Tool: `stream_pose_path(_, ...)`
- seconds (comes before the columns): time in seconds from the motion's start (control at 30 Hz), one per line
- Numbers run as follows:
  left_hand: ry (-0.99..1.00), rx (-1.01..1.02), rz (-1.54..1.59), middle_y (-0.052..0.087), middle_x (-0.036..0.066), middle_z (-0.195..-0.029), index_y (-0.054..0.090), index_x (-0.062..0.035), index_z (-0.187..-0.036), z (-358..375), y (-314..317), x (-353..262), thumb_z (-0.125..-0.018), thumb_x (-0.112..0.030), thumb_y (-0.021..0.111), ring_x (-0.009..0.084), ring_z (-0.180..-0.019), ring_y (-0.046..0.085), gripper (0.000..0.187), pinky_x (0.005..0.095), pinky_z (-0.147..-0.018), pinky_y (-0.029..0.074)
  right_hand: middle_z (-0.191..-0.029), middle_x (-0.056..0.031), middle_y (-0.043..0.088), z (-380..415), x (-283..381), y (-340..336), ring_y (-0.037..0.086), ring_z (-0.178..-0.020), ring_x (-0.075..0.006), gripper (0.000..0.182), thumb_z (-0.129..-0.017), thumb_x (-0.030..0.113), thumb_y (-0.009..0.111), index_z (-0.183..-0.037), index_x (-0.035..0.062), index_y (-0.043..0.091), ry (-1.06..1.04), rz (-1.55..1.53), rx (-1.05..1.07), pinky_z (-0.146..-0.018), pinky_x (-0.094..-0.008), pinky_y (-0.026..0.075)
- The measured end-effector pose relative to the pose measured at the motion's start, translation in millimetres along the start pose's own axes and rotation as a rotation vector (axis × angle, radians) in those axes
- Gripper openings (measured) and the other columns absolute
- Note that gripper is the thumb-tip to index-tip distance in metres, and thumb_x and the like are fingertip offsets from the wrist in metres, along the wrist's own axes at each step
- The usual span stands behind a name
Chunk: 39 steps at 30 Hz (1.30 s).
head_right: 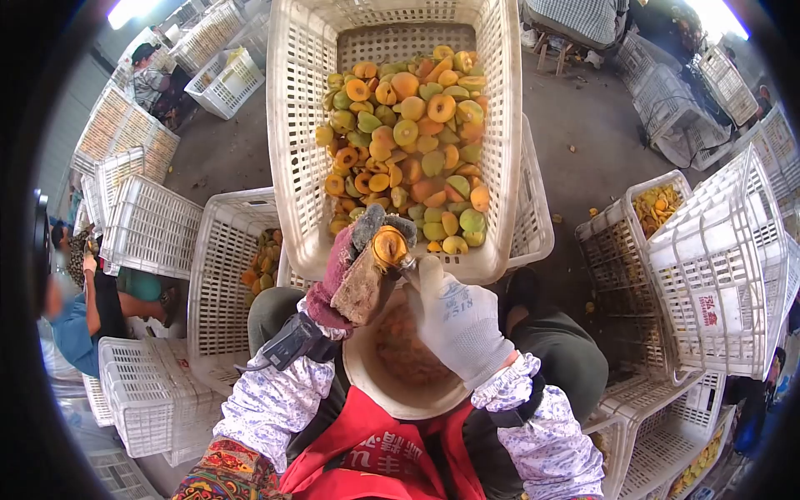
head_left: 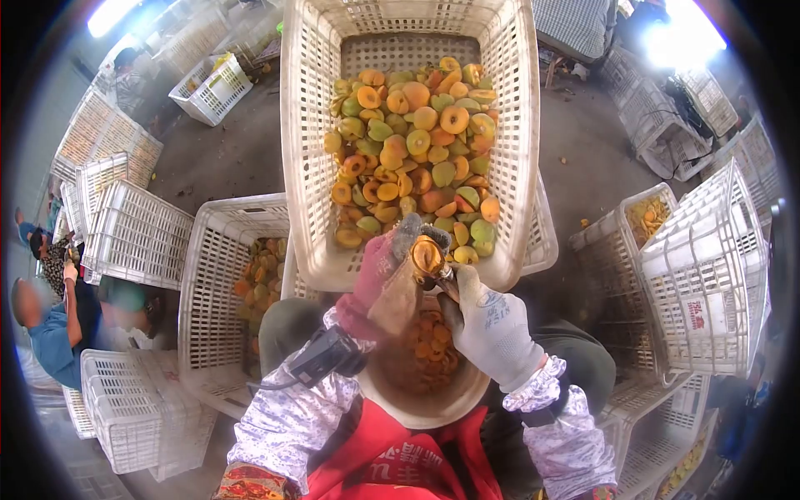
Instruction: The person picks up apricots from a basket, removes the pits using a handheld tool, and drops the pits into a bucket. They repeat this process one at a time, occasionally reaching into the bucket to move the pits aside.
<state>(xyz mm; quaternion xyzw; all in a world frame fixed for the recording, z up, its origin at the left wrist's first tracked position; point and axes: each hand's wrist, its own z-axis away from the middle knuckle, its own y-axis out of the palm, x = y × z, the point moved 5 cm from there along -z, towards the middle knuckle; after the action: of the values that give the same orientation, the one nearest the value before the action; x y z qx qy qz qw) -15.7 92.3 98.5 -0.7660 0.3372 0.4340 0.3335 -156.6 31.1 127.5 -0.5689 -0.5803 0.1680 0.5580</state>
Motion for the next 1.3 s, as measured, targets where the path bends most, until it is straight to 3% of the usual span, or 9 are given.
stream_pose_path(0.07, -0.342, -0.067, 0.213, 0.065, 0.005, -0.094, 0.061, -0.001, -0.104, 4.2, 0.1, 21.6, -0.096, -0.024, 0.057, 0.0119, -0.083, 0.062, 0.025, 0.0262, -0.072, 0.051, -0.065, -0.0105, 0.063, 0.8, 0.3, -0.3, 0.064, -0.058, -0.0281, 0.032, -0.082, 0.013, 0.068, -0.108, 0.0009, 0.054, -0.024, 0.014, -0.017, -0.051, -0.0369, 0.05)
stream_pose_path(0.43, -0.362, 0.316, 0.163, 0.065, 0.006, -0.084, 0.063, 0.0015, -0.099, -20.1, 2.6, -3.2, -0.098, -0.047, 0.048, 0.0134, -0.077, 0.064, 0.051, 0.0265, -0.062, 0.053, -0.061, -0.0102, 0.057, 10.0, -15.3, 21.6, 0.062, -0.055, -0.0268, 0.024, -0.086, 0.019, 0.061, -0.097, 0.0019, 0.049, -0.041, -0.263, 0.046, -0.049, -0.037, 0.047)
stream_pose_path(0.63, -0.589, -0.448, 0.844, 0.065, 0.013, -0.091, 0.052, 0.0061, -0.121, 9.2, 9.3, 21.6, -0.095, -0.013, 0.053, 0.0211, -0.086, 0.063, 0.032, 0.0339, -0.08, 0.051, -0.064, -0.0155, 0.058, 3.6, -1.2, 16.5, 0.063, -0.062, -0.0313, 0.026, -0.084, 0.015, 0.061, -0.101, -0.001, 0.05, -0.076, -0.278, 0.066, -0.053, -0.039, 0.047)
stream_pose_path(0.77, -0.653, -0.095, 1.277, 0.061, 0.017, -0.105, 0.045, 0.0046, -0.133, 8.5, 4.3, 12.1, -0.096, -0.011, 0.048, 0.0278, -0.086, 0.064, 0.04, 0.0362, -0.078, 0.053, -0.082, -0.0174, 0.06, 14.2, -3.2, 37.9, 0.06, -0.078, -0.0387, 0.023, -0.085, 0.003, 0.058, -0.105, -0.0038, 0.049, 0.183, -0.517, 0.254, -0.069, -0.0403, 0.047)
stream_pose_path(0.9, -0.537, -0.237, 0.538, 0.065, 0.01, -0.086, 0.058, -0.0023, -0.113, 7.2, -9.5, 41.2, -0.096, -0.045, 0.053, 0.0283, -0.072, 0.066, 0.046, 0.038, -0.055, 0.054, -0.074, -0.0135, 0.058, 9.5, 3.8, 33.7, 0.059, -0.067, -0.0325, 0.02, -0.086, 0.004, 0.056, -0.104, -0.0006, 0.05, 0.028, -0.534, 0.292, -0.064, -0.0391, 0.047)
stream_pose_path(1.03, -0.363, -0.045, 0.442, 0.065, 0.01, -0.089, 0.058, -0.0034, -0.113, 12.2, -11.2, 14.6, -0.096, -0.041, 0.055, 0.0256, -0.071, 0.065, 0.042, 0.039, -0.055, 0.056, -0.079, -0.0209, 0.06, 8.2, -1.0, 28.3, 0.062, -0.073, -0.0354, 0.028, -0.085, 0.018, 0.058, -0.107, -0.0004, 0.054, 0.393, -0.796, 0.67, -0.063, -0.0437, 0.046)
stream_pose_path(1.07, -0.813, -0.193, 0.897, 0.064, 0.009, -0.088, 0.058, -0.0036, -0.114, 12.5, -2.7, 31.0, -0.095, -0.042, 0.056, 0.0253, -0.066, 0.065, 0.043, 0.0395, -0.055, 0.057, -0.08, -0.02, 0.061, 8.2, -3.5, 33.5, 0.061, -0.074, -0.0349, 0.03, -0.087, 0.02, 0.057, -0.108, -0.0015, 0.053, 0.328, -0.719, 0.59, -0.064, -0.0436, 0.047)
stream_pose_path(1.2, -0.809, -0.145, 0.874, 0.063, 0.01, -0.084, 0.058, -0.0017, -0.112, 18.2, 0.8, 25.4, -0.094, -0.045, 0.056, 0.026, -0.063, 0.064, 0.047, 0.0407, -0.052, 0.056, -0.079, -0.0128, 0.063, 2.4, 6.7, 27.9, 0.063, -0.07, -0.0263, 0.03, -0.089, 0.022, 0.058, -0.107, -0.001, 0.055, 0.019, -0.583, 0.481, -0.061, -0.0369, 0.048)
stream_pose_path(1.3, -0.804, -0.15, 0.84, 0.062, 0.01, -0.081, 0.059, -0.0008, -0.111, 11.2, -4.2, 12.2, -0.094, -0.047, 0.056, 0.0261, -0.063, 0.064, 0.049, 0.0415, -0.049, 0.056, -0.08, -0.0058, 0.064, 13.6, -1.0, 34.5, 0.061, -0.067, -0.0155, 0.028, -0.091, 0.025, 0.06, -0.108, 0.0024, 0.06, 0.538, -1.045, 0.965, -0.058, -0.0302, 0.048)
